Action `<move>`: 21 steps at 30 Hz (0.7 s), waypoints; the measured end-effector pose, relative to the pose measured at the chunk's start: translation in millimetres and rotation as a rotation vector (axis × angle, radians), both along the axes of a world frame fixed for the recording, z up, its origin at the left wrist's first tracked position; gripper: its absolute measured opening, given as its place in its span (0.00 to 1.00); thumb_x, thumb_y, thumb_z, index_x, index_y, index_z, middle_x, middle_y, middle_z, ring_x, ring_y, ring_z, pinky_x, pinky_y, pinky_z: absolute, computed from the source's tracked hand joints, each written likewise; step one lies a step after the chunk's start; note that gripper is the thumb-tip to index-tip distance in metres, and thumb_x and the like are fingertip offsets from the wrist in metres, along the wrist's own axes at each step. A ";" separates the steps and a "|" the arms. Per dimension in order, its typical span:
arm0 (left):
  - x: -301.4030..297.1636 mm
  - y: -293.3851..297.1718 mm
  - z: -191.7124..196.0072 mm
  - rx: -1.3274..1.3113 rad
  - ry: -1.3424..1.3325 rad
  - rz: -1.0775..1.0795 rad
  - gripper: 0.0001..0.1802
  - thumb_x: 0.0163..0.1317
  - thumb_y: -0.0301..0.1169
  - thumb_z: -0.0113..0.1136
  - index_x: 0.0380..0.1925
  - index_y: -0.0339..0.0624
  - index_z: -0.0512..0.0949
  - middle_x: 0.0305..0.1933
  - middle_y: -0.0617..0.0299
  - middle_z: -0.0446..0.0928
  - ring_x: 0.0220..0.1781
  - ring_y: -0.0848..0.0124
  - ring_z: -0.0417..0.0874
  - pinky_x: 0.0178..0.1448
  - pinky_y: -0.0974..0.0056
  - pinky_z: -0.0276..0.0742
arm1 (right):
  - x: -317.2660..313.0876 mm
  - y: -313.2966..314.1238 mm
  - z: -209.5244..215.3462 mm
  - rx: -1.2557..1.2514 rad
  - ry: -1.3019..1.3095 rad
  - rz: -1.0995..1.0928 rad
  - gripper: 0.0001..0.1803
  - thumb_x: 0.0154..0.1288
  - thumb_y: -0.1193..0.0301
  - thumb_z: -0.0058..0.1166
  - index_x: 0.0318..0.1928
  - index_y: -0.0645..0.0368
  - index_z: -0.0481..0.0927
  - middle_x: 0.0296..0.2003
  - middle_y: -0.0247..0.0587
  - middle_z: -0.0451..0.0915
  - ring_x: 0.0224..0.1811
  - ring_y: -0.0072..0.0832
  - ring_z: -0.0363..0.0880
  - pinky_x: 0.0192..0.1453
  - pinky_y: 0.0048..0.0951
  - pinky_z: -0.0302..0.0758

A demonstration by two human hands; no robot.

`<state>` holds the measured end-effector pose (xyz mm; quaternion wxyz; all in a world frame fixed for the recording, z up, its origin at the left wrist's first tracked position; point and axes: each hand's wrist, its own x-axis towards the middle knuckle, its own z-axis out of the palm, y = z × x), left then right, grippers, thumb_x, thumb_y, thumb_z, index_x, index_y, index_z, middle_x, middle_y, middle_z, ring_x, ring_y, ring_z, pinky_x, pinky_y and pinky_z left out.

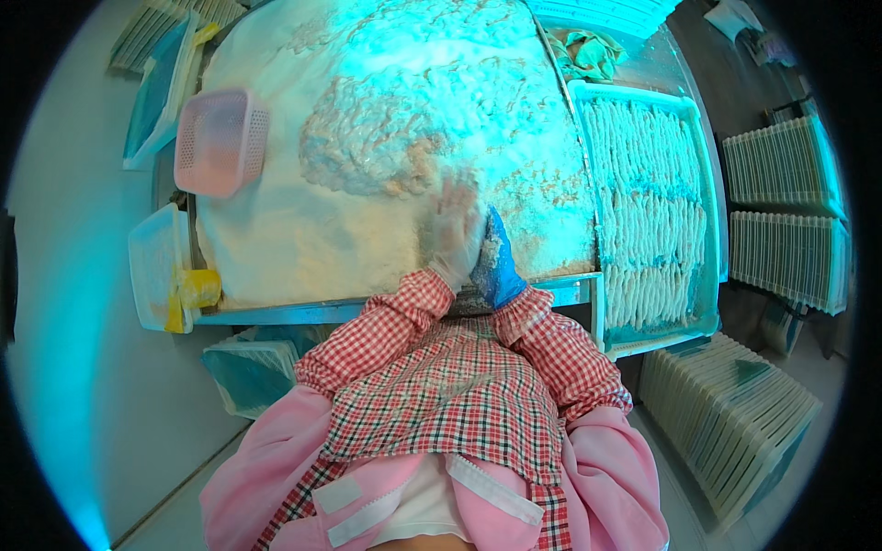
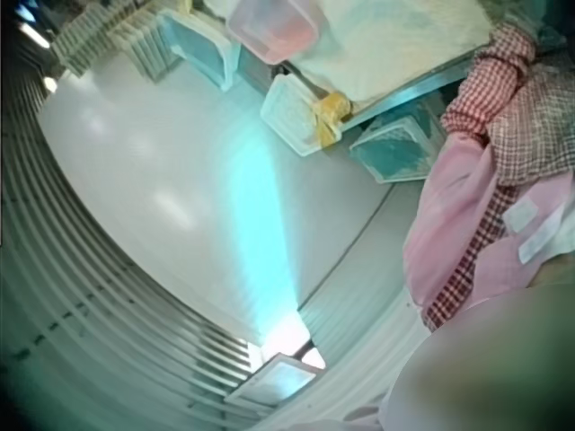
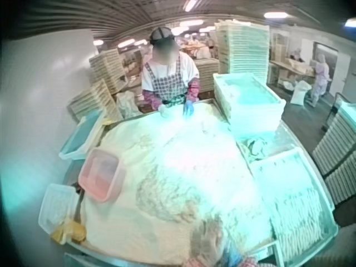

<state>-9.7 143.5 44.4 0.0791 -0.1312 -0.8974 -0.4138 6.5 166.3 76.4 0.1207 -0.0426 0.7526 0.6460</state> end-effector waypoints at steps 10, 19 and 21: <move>-21.9 18.6 -21.1 -0.513 -0.020 -0.202 0.32 0.68 0.47 0.41 0.68 0.43 0.57 0.76 0.53 0.47 0.77 0.57 0.44 0.78 0.53 0.35 | 24.4 128.9 -76.9 1.857 -0.137 1.003 0.29 0.75 0.55 0.37 0.69 0.56 0.59 0.63 0.46 0.66 0.62 0.35 0.69 0.61 0.36 0.72; -13.3 -14.3 -15.2 -0.281 -0.392 -0.064 0.28 0.66 0.38 0.50 0.64 0.39 0.63 0.59 0.50 0.69 0.59 0.57 0.71 0.58 0.57 0.73 | 9.5 131.4 -91.7 2.066 0.063 0.982 0.22 0.73 0.51 0.39 0.51 0.56 0.70 0.36 0.35 0.73 0.37 0.23 0.72 0.37 0.25 0.70; -9.4 -11.7 -7.0 -0.197 -0.214 -0.049 0.27 0.67 0.36 0.48 0.65 0.41 0.63 0.64 0.51 0.66 0.64 0.56 0.67 0.64 0.53 0.67 | 7.9 100.0 -42.7 1.905 -0.023 1.024 0.23 0.73 0.59 0.43 0.61 0.61 0.66 0.49 0.45 0.74 0.52 0.30 0.74 0.55 0.30 0.75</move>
